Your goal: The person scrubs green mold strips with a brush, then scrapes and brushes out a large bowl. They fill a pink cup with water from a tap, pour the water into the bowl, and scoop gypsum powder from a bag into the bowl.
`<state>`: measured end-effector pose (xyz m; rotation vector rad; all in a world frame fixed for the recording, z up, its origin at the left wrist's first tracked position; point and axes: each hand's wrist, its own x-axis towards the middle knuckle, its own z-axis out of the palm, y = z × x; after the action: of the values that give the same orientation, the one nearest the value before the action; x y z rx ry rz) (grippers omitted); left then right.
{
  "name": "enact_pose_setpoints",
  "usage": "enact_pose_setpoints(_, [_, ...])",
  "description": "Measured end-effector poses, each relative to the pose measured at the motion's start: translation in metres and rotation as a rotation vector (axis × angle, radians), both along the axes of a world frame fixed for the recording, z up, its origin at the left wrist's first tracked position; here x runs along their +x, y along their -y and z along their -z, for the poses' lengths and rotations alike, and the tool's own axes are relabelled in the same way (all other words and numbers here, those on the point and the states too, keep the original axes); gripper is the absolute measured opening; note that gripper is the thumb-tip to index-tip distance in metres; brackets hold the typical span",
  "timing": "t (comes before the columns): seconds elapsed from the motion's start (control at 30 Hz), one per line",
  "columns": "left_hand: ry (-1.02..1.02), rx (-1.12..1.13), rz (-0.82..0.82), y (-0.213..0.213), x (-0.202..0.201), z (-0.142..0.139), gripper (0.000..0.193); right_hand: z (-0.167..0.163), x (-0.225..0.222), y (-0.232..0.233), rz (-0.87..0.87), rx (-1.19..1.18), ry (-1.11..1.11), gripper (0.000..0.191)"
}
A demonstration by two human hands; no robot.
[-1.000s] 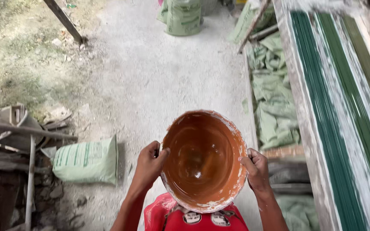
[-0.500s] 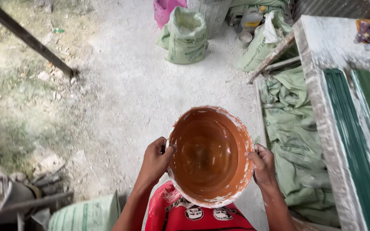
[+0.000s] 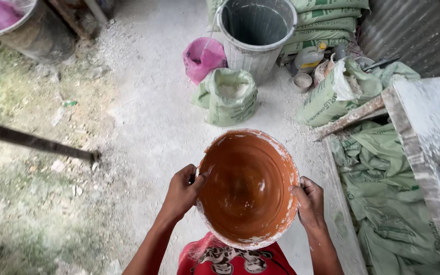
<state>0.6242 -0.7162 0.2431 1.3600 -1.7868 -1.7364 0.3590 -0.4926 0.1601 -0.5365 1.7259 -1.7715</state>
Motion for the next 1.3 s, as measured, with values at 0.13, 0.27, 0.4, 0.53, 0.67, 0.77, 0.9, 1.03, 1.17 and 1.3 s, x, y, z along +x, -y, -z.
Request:
enact_pose_setpoints(0.13, [0.001,-0.056,0.049,0.096,-0.043,-0.005,0.035,-0.007,-0.039,0.090,0.002,0.061,-0.032,0.029])
enact_pose_setpoints(0.27, [0.028,-0.009,0.112,0.182,-0.083,-0.009,0.035,-0.021,-0.064,0.161,0.041,0.205,-0.157,0.032])
enact_pose_setpoints(0.4, [0.012,-0.143,0.234,0.284,-0.139,0.001,0.038,-0.016,-0.088,0.230,0.140,0.239,-0.197,0.032])
enact_pose_setpoints(0.53, [-0.046,-0.237,0.481,0.353,-0.177,0.035,0.038,0.024,-0.084,0.258,0.310,0.337,-0.128,0.034])
enact_pose_setpoints(0.67, [-0.013,-0.037,0.743,0.426,-0.238,0.101,0.035,0.099,-0.061,0.279,0.507,0.530,-0.107,0.023])
enact_pose_setpoints(0.77, [0.043,-0.126,0.958,0.452,-0.260,0.160,0.038,0.152,-0.019,0.295,0.661,0.576,0.054,0.023])
enact_pose_setpoints(0.9, [-0.015,-0.112,1.073,0.444,-0.293,0.257,0.040,0.224,-0.004,0.297,0.783,0.658,0.133,0.024])
enact_pose_setpoints(1.03, [0.074,0.035,1.097,0.432,-0.296,0.366,0.041,0.317,0.001,0.287,0.783,0.673,0.055,0.021])
enact_pose_setpoints(1.17, [0.077,-0.015,1.145,0.415,-0.302,0.497,0.041,0.427,-0.011,0.267,0.692,0.876,0.001,0.026])
enact_pose_setpoints(1.3, [0.164,0.061,1.193,0.385,-0.324,0.624,0.043,0.526,-0.038,0.253,0.661,0.964,0.003,0.024])
